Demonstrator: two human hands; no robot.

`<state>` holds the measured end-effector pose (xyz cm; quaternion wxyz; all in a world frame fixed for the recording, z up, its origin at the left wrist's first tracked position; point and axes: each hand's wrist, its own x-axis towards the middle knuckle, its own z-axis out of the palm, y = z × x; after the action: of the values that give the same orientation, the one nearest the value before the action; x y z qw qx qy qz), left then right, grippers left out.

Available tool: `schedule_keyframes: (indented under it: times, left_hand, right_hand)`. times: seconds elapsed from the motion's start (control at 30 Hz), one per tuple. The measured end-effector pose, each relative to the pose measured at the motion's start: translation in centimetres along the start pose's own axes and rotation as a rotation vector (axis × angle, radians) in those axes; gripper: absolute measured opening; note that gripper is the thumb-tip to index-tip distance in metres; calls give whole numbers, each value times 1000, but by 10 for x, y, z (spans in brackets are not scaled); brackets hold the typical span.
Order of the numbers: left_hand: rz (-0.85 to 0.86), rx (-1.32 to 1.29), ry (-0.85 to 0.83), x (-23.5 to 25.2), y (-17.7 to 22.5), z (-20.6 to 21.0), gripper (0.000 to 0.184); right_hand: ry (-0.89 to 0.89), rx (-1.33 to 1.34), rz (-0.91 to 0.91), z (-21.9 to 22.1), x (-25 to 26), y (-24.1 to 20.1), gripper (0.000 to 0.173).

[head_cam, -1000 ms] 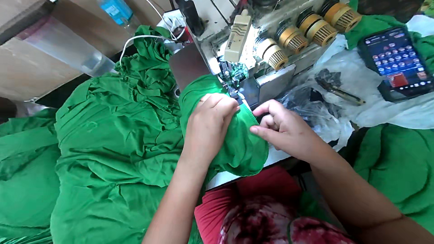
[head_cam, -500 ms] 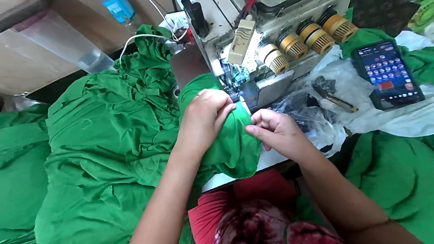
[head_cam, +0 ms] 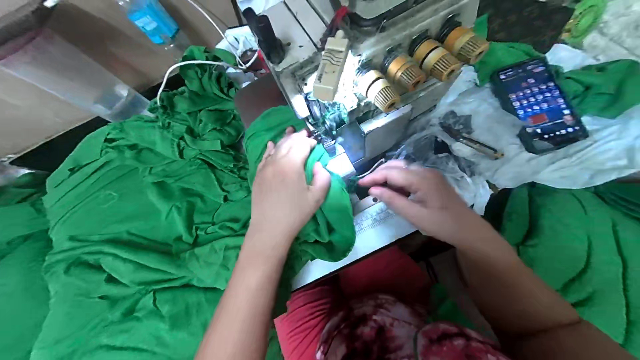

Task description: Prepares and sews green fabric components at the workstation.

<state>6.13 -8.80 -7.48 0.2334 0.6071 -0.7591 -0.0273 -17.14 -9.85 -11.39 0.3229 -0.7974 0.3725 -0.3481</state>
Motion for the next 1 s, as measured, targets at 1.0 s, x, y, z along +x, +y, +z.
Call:
schedule_keyframes:
  times: [1.0]
  left_hand:
    - [-176,97,-88,22,-37,-36,42]
  right_hand:
    - [350,-97,-47,-65,-16,16,34]
